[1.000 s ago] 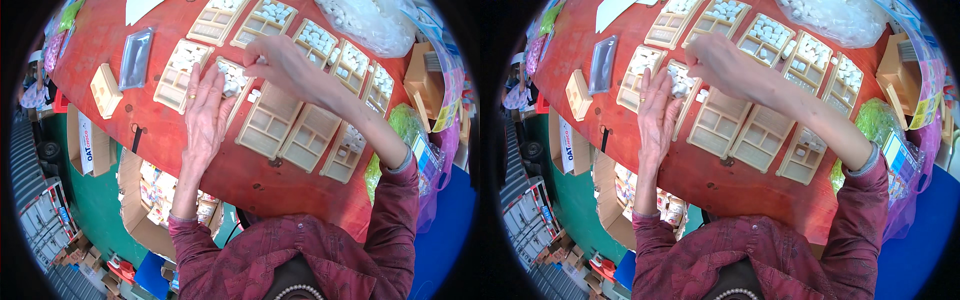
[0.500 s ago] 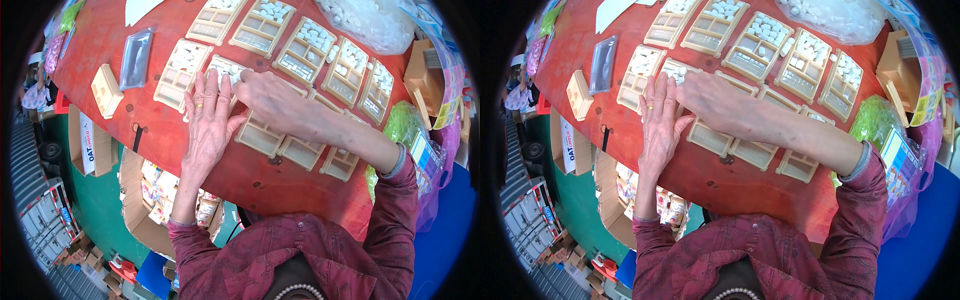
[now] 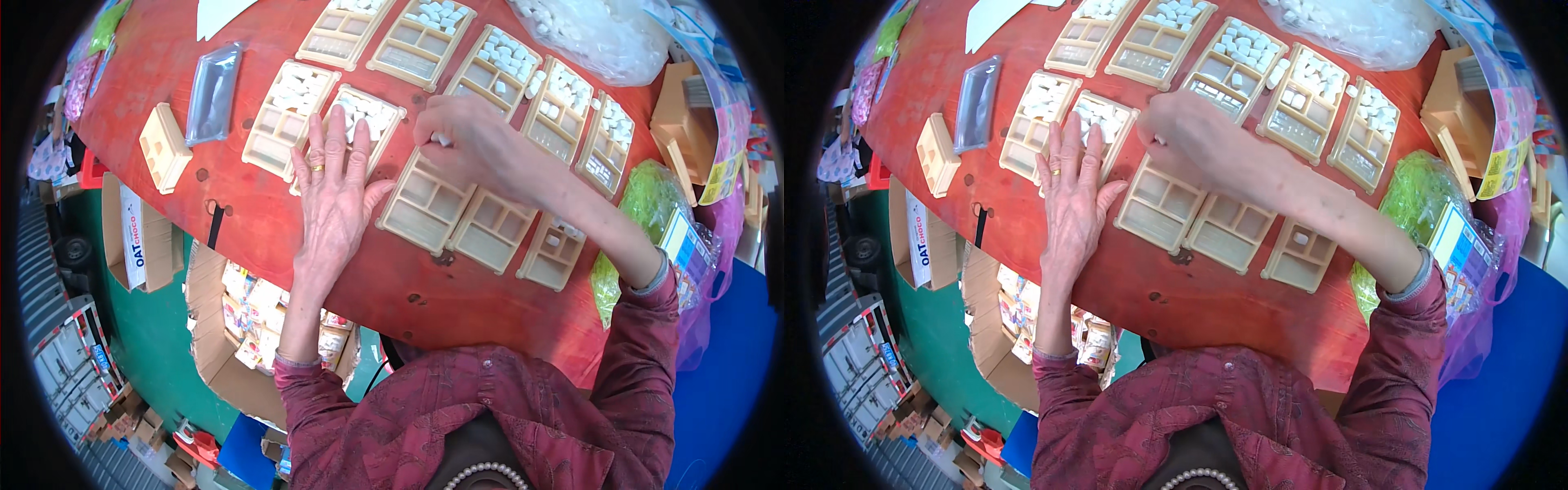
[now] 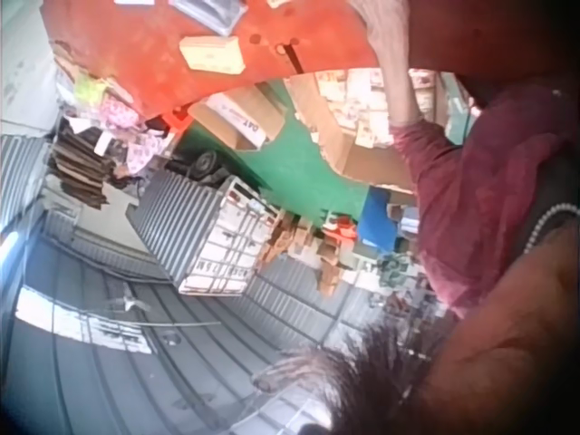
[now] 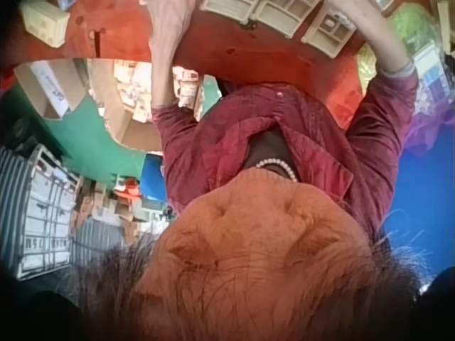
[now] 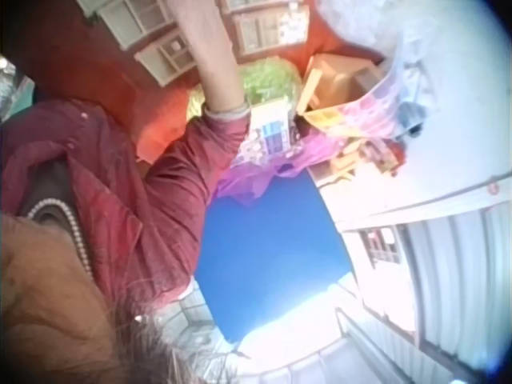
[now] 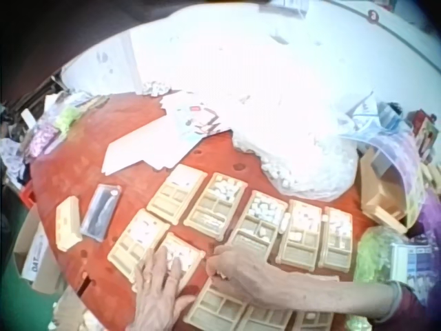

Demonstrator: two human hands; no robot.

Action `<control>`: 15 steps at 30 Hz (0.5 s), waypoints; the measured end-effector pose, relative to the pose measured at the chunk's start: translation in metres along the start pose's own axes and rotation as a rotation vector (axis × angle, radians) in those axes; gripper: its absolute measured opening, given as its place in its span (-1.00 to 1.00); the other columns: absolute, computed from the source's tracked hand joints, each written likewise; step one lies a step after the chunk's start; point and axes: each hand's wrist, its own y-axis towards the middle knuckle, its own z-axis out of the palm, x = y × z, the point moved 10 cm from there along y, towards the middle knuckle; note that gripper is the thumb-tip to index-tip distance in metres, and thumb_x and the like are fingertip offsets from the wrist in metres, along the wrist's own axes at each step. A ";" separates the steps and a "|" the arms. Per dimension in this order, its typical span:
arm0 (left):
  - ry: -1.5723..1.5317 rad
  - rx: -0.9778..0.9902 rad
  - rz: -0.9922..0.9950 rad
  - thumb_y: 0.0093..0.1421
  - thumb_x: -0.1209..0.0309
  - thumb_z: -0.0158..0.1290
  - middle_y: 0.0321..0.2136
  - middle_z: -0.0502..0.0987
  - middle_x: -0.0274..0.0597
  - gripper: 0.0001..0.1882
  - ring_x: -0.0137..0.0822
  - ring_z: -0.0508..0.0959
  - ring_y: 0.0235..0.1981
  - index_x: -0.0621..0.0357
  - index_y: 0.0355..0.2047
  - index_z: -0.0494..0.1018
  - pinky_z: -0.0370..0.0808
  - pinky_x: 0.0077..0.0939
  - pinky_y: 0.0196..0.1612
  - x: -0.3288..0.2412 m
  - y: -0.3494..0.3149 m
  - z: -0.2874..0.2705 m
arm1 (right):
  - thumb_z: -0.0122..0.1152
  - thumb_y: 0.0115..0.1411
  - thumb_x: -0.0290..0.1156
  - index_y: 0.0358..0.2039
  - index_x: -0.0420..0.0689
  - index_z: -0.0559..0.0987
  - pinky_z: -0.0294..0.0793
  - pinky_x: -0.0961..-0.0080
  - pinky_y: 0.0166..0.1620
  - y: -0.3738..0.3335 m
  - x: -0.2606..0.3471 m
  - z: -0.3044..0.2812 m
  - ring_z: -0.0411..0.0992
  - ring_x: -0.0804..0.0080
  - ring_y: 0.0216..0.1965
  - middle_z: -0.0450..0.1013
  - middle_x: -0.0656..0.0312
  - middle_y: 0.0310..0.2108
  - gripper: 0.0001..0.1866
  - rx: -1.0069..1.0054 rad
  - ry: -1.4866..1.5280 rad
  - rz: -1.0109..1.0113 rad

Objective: Sort white cube-shaped objects into separate compartments within wooden trays.

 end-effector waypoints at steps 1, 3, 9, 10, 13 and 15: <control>0.000 0.000 0.002 0.08 0.23 0.13 0.34 -0.13 0.04 -0.20 0.13 -0.17 0.35 0.15 0.28 0.06 -0.16 0.29 0.25 -0.001 0.000 0.000 | 0.13 0.00 -0.57 -0.49 -0.33 0.47 0.39 0.30 -0.28 -0.005 0.013 0.000 0.40 0.08 -0.36 0.39 0.04 -0.45 -0.92 -0.060 -0.134 -0.145; -0.042 -0.043 -0.001 0.09 0.24 0.13 0.33 -0.12 0.07 -0.22 0.14 -0.17 0.35 0.21 0.27 0.08 -0.17 0.26 0.26 -0.001 -0.002 -0.005 | 0.14 0.01 -0.57 -0.47 -0.33 0.45 0.38 0.29 -0.27 -0.014 0.015 0.006 0.39 0.07 -0.33 0.36 0.04 -0.40 -0.91 -0.061 -0.165 -0.130; -0.132 -0.010 0.100 0.07 0.25 0.14 0.32 -0.08 0.09 -0.23 0.15 -0.13 0.34 0.32 0.23 0.11 -0.17 0.17 0.29 -0.024 -0.009 -0.007 | 0.17 0.04 -0.55 -0.39 -0.32 0.45 0.38 0.28 -0.24 -0.025 0.024 0.003 0.38 0.06 -0.26 0.35 0.04 -0.30 -0.86 -0.141 -0.101 -0.177; -0.119 -0.003 0.120 0.04 0.27 0.18 0.31 -0.05 0.09 -0.19 0.16 -0.11 0.34 0.33 0.23 0.10 -0.15 0.18 0.28 -0.030 -0.009 -0.006 | 0.16 0.05 -0.56 -0.37 -0.32 0.46 0.38 0.29 -0.25 -0.026 0.024 0.001 0.38 0.06 -0.26 0.36 0.05 -0.31 -0.87 -0.150 -0.067 -0.173; -0.137 0.015 0.160 0.01 0.29 0.20 0.31 -0.04 0.09 -0.16 0.15 -0.11 0.34 0.32 0.24 0.09 -0.12 0.20 0.27 -0.041 -0.007 0.002 | 0.14 0.08 -0.55 -0.33 -0.30 0.47 0.39 0.31 -0.28 -0.027 0.018 -0.006 0.40 0.05 -0.29 0.39 0.07 -0.36 -0.87 -0.169 -0.010 -0.156; -0.135 0.023 0.188 -0.01 0.28 0.22 0.31 -0.04 0.08 -0.13 0.14 -0.10 0.34 0.32 0.25 0.07 -0.09 0.22 0.26 -0.045 -0.005 0.007 | 0.13 0.11 -0.54 -0.33 -0.30 0.47 0.39 0.34 -0.29 -0.026 0.016 -0.014 0.41 0.09 -0.33 0.40 0.08 -0.40 -0.88 -0.167 -0.039 -0.141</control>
